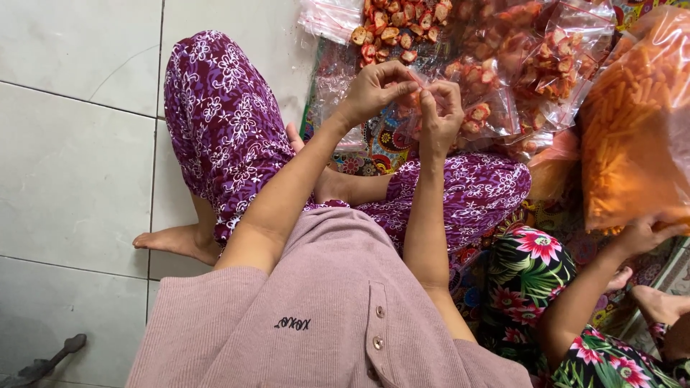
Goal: Manually packing small orange snacks into individual plastic bags using a small spoon while sitting on the floor.
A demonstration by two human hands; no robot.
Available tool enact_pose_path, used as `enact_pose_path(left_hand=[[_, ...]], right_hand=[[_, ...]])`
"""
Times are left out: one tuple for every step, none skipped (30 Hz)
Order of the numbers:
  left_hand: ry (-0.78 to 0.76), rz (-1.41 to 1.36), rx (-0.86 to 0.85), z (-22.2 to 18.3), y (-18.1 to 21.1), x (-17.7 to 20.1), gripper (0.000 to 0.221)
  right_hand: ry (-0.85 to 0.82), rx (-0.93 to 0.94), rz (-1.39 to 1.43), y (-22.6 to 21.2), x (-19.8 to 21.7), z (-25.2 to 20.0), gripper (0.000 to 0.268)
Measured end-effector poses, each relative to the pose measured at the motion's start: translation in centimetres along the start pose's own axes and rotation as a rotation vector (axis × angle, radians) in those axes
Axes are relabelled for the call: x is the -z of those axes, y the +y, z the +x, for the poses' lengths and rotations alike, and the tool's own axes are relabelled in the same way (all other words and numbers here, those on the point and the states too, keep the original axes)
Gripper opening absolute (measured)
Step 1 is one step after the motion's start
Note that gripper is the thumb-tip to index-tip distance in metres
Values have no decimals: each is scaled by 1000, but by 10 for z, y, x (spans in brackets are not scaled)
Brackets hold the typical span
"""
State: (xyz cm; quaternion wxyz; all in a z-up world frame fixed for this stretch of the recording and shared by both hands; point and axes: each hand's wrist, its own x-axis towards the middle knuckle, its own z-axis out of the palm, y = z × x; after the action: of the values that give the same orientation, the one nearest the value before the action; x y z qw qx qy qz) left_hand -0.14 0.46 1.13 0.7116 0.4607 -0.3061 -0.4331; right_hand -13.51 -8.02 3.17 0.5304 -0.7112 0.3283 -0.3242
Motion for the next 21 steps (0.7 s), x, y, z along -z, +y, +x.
enact_pose_path(left_hand=[[2,1,-1,0,-1,0,13],[-8,-17,12,0,-2,-1,11],[-18,-35,26,-1,-3,-2,10],[-18,-35,27,-1,-2,-2,10],[-16,-23,2,-1,-1,-3,10],[-16,-10,-23,-1,0,-3,11],[-18,-11,-23,-1,1,-3,11],[-13,40,-70,-1,2,-3,10],[-8,90,-116,-1,3,-3,9],[-8,90,-117,-1,3,-2,9],[-6,109,-122,-1,4,-2,8],[-4,126,-127,-1,4,-2,7],[-3,126,-127,-1,4,-3,7],[4,66,-97,-1,3,-4,7],[10,7,-66,-1,3,-5,8],[8,7,-67,-2,-1,-3,8],[50,-6,-22,-2,-5,-2,9],[88,-20,23,-2,-9,-1,10],[83,-20,23,0,-8,-1,10],[83,26,0,0,-7,-1,11],[83,73,-22,-1,-6,0,12]], right_hand=[[-2,1,1,-1,-1,0,12],[-3,-9,22,-3,-1,-1,12],[-3,-18,43,-5,0,-2,12],[-3,-19,42,-5,0,-3,12],[-11,-19,40,-5,0,-3,13],[-17,-18,37,-5,1,-2,14],[-15,-17,37,-8,1,-2,14],[-21,-20,37,-10,1,-3,13],[-27,-22,37,-12,0,-3,13],[-27,-21,37,-9,0,-3,13],[-36,-39,70,-7,0,-4,13],[-45,-57,103,-5,0,-4,13],[-46,-57,103,-3,0,-5,13],[-35,-74,141,-2,0,-5,11],[-23,-92,180,0,0,-6,10],[-21,-91,180,0,-1,-6,10],[-6,-97,167,0,-1,-7,10],[12,-102,153,0,0,-7,10],[17,-100,152,-1,0,-7,10],[3,-123,189,-1,0,-7,9],[-11,-146,225,-1,0,-9,9]])
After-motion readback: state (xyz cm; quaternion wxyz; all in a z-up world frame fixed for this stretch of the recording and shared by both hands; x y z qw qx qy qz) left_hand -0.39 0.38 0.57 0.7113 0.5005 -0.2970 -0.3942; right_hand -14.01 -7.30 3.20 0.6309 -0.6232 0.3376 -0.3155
